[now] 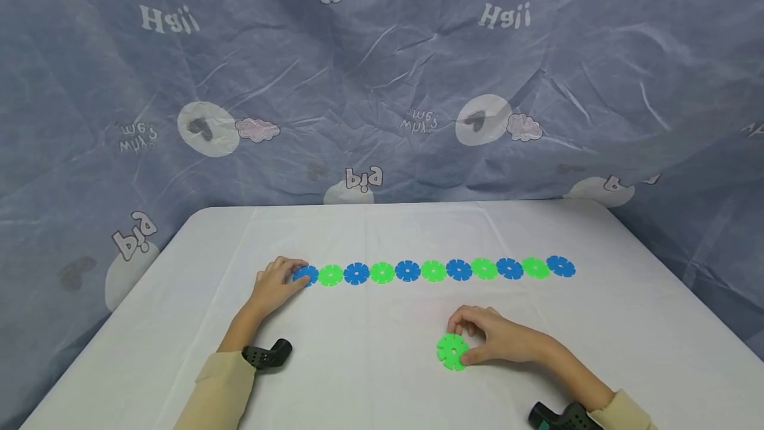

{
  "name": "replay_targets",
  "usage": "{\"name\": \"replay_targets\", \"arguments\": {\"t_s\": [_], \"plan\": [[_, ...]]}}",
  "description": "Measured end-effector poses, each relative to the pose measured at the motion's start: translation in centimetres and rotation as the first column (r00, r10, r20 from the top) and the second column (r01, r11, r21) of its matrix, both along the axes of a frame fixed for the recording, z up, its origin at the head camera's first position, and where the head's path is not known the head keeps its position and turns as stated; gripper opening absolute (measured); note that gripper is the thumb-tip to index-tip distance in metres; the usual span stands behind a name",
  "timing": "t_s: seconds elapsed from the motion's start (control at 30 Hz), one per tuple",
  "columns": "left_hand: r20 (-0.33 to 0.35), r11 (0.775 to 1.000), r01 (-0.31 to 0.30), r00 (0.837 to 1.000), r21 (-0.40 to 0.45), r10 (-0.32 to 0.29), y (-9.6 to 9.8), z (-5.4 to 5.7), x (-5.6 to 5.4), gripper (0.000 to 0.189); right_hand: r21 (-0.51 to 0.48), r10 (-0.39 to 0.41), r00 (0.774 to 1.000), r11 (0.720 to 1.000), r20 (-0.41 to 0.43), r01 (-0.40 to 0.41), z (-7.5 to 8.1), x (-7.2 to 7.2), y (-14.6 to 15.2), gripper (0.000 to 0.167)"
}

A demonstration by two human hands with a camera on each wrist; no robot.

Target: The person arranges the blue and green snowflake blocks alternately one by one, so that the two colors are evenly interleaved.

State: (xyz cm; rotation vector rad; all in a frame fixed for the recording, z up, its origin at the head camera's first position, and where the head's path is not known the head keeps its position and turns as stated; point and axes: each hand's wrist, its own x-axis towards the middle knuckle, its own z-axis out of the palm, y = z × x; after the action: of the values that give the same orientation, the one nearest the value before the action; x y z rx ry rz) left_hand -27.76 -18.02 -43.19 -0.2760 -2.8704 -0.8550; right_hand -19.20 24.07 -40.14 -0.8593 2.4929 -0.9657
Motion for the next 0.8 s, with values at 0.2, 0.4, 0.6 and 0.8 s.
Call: {"name": "replay_targets", "arguments": {"t_s": [0.2,0.4,0.6,0.8], "plan": [[-0.003,1.000,0.000,1.000,-0.001,0.000,0.1,0.0,0.1,0.041,-0.100,0.011,0.997,0.995,0.081,-0.003,0.4,-0.2,0.1,0.035],[0.001,1.000,-0.005,1.000,-0.002,0.005,0.1,0.1,0.1,0.041,-0.159,-0.034,0.994,0.986,0.104,0.051,0.9,-0.9,1.3,0.026],[0.001,1.000,-0.002,1.000,0.000,0.002,0.1,0.0,0.0,0.041,-0.186,-0.138,0.989,0.972,0.060,0.147,0.9,-2.1,3.9,0.030],[-0.003,1.000,0.001,1.000,0.000,-0.001,0.0,-0.1,0.0,0.041,-0.221,-0.304,0.952,0.927,0.041,0.305,1.2,-3.3,7.3,0.039]]}}
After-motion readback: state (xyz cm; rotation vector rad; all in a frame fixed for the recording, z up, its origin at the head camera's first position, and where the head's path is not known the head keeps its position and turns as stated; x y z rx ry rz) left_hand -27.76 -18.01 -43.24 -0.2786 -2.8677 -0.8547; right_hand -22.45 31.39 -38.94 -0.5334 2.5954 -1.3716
